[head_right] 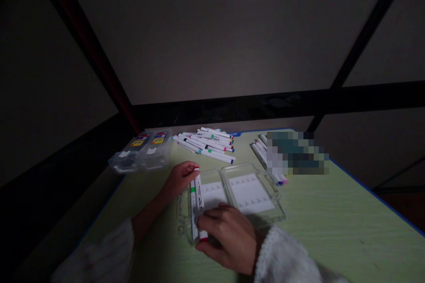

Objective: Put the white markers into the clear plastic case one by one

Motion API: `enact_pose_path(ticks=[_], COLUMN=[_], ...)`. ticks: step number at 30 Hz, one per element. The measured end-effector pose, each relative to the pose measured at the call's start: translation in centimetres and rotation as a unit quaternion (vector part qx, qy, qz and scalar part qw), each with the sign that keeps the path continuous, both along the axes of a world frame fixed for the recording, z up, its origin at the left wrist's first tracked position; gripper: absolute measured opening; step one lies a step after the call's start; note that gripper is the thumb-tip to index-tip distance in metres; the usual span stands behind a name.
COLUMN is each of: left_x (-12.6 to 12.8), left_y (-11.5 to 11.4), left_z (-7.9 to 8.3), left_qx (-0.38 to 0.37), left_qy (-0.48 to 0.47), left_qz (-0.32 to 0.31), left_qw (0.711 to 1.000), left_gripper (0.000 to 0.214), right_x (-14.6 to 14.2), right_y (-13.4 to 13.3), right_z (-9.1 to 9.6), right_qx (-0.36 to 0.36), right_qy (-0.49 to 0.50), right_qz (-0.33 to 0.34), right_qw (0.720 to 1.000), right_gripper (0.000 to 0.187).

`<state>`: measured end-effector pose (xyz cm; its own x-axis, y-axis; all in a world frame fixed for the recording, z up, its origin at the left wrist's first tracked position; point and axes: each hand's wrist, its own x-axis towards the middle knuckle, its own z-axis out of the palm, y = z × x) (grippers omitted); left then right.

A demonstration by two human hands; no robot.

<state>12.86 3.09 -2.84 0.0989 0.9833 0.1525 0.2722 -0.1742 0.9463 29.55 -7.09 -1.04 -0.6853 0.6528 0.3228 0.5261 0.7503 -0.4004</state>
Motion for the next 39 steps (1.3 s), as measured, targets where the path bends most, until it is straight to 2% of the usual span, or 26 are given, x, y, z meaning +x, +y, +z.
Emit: enact_pose_path(ticks=[13, 20, 26, 32, 39], left_x=[0.0, 0.0, -0.1, -0.1, -0.4], left_y=[-0.2, -0.2, -0.2, -0.2, -0.2], left_z=[0.5, 0.2, 0.0, 0.1, 0.4], left_qx=[-0.014, -0.004, 0.016, 0.029, 0.054], left_qy=[-0.011, 0.005, 0.025, 0.043, 0.03], left_qz=[0.001, 0.002, 0.007, 0.021, 0.075], left_qw=[1.0, 1.0, 1.0, 0.998, 0.995], left_gripper=[0.01, 0.012, 0.015, 0.016, 0.018], right_x=[-0.4, -0.3, -0.4, -0.4, -0.5], right_y=[0.0, 0.0, 0.0, 0.0, 0.2], right_z=[0.7, -0.1, 0.1, -0.1, 0.0], right_qx=[-0.046, 0.009, 0.053, 0.093, 0.122], right_qy=[-0.022, -0.047, -0.084, -0.07, -0.023], right_qz=[-0.015, 0.009, 0.027, 0.007, -0.028], right_qw=[0.999, 0.999, 0.995, 0.993, 0.992], right_gripper=[0.01, 0.008, 0.008, 0.007, 0.009])
